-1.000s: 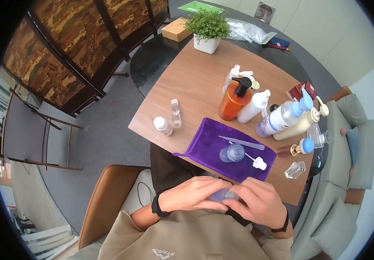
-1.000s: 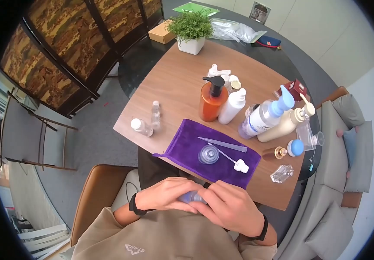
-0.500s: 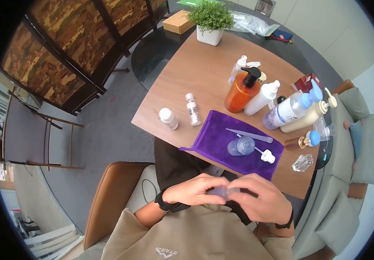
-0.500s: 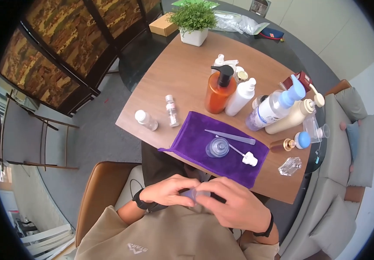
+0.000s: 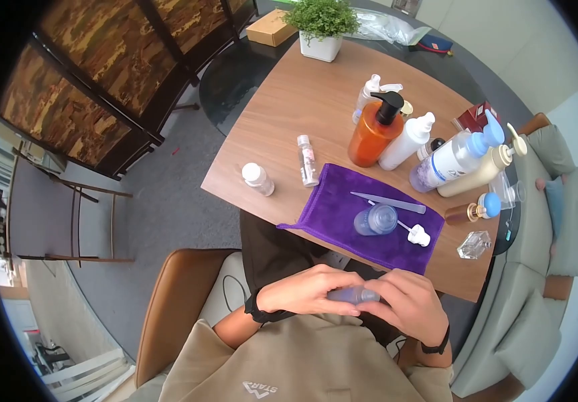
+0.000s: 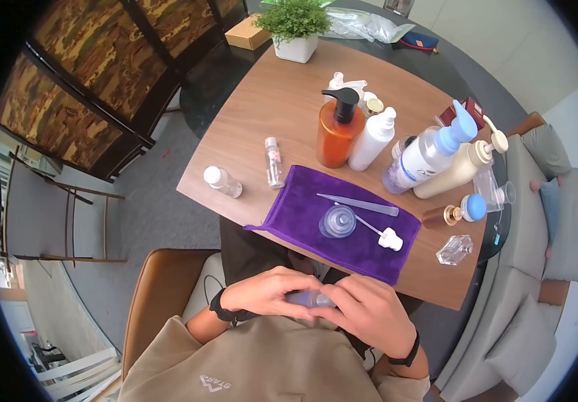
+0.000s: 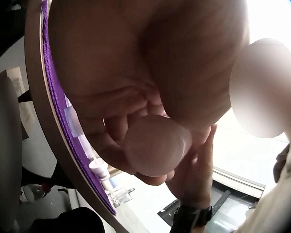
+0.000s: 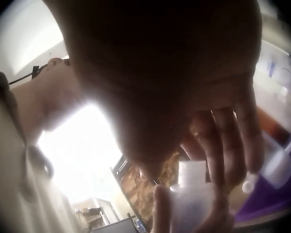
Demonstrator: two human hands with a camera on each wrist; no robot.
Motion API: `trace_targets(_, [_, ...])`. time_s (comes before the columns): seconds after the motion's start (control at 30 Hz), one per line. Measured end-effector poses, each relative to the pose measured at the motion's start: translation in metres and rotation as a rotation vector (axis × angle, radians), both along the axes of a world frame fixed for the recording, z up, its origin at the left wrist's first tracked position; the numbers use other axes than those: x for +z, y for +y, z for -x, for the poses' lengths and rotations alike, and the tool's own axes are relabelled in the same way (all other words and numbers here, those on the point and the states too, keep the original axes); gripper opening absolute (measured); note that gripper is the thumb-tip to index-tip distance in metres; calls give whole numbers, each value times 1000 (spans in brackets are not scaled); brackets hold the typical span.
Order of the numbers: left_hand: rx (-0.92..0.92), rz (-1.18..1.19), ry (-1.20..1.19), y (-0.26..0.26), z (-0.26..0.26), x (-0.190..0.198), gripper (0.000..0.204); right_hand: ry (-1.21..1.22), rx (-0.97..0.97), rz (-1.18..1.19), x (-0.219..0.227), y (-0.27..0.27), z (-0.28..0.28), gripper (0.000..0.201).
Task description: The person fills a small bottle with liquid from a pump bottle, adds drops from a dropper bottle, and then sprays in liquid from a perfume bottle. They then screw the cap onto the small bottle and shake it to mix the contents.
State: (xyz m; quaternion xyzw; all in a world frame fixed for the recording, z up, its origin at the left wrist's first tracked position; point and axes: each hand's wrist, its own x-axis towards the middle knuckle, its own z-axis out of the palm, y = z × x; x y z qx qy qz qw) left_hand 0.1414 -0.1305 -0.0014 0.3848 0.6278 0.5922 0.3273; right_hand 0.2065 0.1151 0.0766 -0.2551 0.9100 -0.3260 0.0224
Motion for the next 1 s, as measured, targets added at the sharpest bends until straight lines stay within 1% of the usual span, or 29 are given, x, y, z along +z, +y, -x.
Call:
trace_targets(0.03, [6, -23, 21, 2, 0, -1, 41, 0, -7, 0, -4, 2, -1, 38])
trace_targets(0.1, [-1, -54, 40, 5, 2, 0, 40, 71, 81, 159, -5, 6, 3, 33])
trace_targets(0.13, [-69, 17, -31, 1, 7, 3, 41, 71, 67, 151, -4, 9, 4, 33])
trace_targets(0.17, [-140, 88, -100, -1, 12, 5, 41, 77, 95, 192, -2, 13, 4, 30])
trace_targets(0.2, [-184, 128, -133, -3, 16, 4, 41, 83, 123, 230, -1, 17, 2, 28])
trace_targets(0.23, [-201, 118, -130, -2, 16, 2, 41, 84, 108, 218, -3, 20, -2, 28])
trace_targets(0.3, [-19, -80, -71, 0, 15, 1, 41, 50, -88, 382, -8, 21, -10, 20])
trace_targets(0.33, [-8, -128, -162, 0, 16, 2, 44, 32, -118, 417, -8, 23, -10, 17])
trace_targets(0.37, [27, -213, -198, 2, 14, -5, 45, 33, -126, 411, -15, 27, -12, 17])
trace_targets(0.43, [60, -315, -196, 6, 15, -4, 48, -287, -228, 811, -38, 34, -15, 11])
trace_targets(0.47, [55, -317, -194, 7, 14, -2, 48, -301, -216, 835, -43, 31, -12, 9])
trace_targets(0.5, [87, -349, -232, 10, 11, 2, 49, -352, -198, 790, -53, 32, -15, 10])
trace_targets(0.53, [122, -382, -270, 13, 9, 4, 50, -336, -172, 780, -58, 28, -16, 13])
trace_targets(0.57, [123, -382, -269, 17, 8, 3, 50, -322, -145, 771, -60, 20, -15, 16])
trace_targets(0.6, [131, -450, -264, 22, 5, 2, 50, -343, -145, 742, -59, 13, -16, 26])
trace_targets(0.63, [141, -516, -260, 26, 2, 1, 51, -243, -127, 674, -57, 8, -14, 32])
trace_targets(0.67, [106, -540, -309, 30, 0, -1, 51, -225, -159, 660, -65, 5, -16, 30])
trace_targets(0.7, [143, -472, -226, 31, -3, -4, 50, -207, -190, 647, -73, 0, -19, 29])
trace_targets(0.73, [187, -502, -259, 37, -9, -8, 51, -212, -187, 649, -79, -10, -22, 29])
trace_targets(0.77, [230, -533, -290, 46, -12, -8, 51, -255, -335, 758, -82, -23, -22, 25])
trace_targets(0.8, [312, -552, -428, 52, -16, -6, 51, -296, -489, 865, -85, -31, -22, 22])
trace_targets(0.83, [343, -538, -430, 53, -11, -7, 51, -372, -445, 905, -95, -30, -25, 17])
trace_targets(0.9, [361, -588, -394, 53, -5, -10, 51, -337, -418, 851, -102, -23, -20, 21])
trace_targets(0.93, [320, -620, -349, 50, -4, -15, 50, -341, -423, 848, -102, -20, -17, 21])
trace_targets(0.97, [320, -618, -359, 50, -4, -16, 50, -232, -383, 826, -94, -19, -11, 26])
trace_targets(1.0, [282, -623, -299, 49, -3, -16, 50, -128, -343, 803, -87, -18, -7, 32])
